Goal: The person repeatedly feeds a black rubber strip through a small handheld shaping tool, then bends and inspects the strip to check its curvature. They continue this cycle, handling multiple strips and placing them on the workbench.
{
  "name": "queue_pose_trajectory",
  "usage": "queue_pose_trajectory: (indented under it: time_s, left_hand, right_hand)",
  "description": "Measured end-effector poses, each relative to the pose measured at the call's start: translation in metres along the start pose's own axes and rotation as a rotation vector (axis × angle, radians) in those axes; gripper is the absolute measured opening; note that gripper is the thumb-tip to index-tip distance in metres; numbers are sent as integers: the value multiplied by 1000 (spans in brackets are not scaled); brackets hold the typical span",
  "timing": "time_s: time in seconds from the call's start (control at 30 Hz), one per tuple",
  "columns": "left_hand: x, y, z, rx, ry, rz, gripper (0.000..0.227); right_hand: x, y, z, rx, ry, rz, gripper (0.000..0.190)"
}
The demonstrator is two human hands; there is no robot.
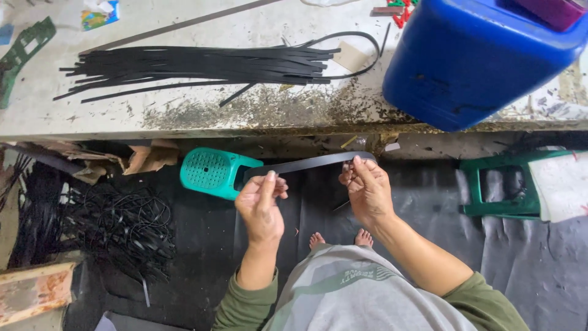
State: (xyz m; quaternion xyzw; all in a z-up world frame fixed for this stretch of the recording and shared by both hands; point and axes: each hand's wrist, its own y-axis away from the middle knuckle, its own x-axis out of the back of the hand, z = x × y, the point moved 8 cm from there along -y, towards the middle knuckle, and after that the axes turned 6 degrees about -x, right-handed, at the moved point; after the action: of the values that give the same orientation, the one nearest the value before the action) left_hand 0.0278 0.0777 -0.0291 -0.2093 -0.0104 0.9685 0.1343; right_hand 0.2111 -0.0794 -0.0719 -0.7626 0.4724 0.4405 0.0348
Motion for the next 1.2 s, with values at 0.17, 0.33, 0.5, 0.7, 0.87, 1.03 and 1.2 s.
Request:
queue_pose_trajectory:
  time_s: [0.17, 0.33, 0.5, 0.7, 0.87, 1.03, 1.2]
  left_hand:
    - [20, -6, 1, 0, 41, 11, 10]
    - [36, -10, 1, 0, 91, 22, 9]
    - [42, -9, 7, -2, 108, 82, 13]
    - [34, 0, 8, -2, 140, 128, 13]
    - [10, 16, 12, -103, 42, 15, 12]
    - [-17, 21, 21, -215, -66, -125, 10]
    - [-43, 18, 35, -325, -235, -204, 6]
  right_hand:
    - [6, 6, -14, 10, 21, 35, 18]
    - [11, 8, -24, 21, 6, 64, 20]
    - [15, 10, -22, 114, 55, 15, 16]
    - [9, 17, -20, 212, 104, -21, 12]
    - [-2, 19, -8, 251, 113, -75, 10]
    - [-15, 16, -2, 274, 78, -96, 9]
    - [-42, 16, -15, 301, 119, -122, 13]
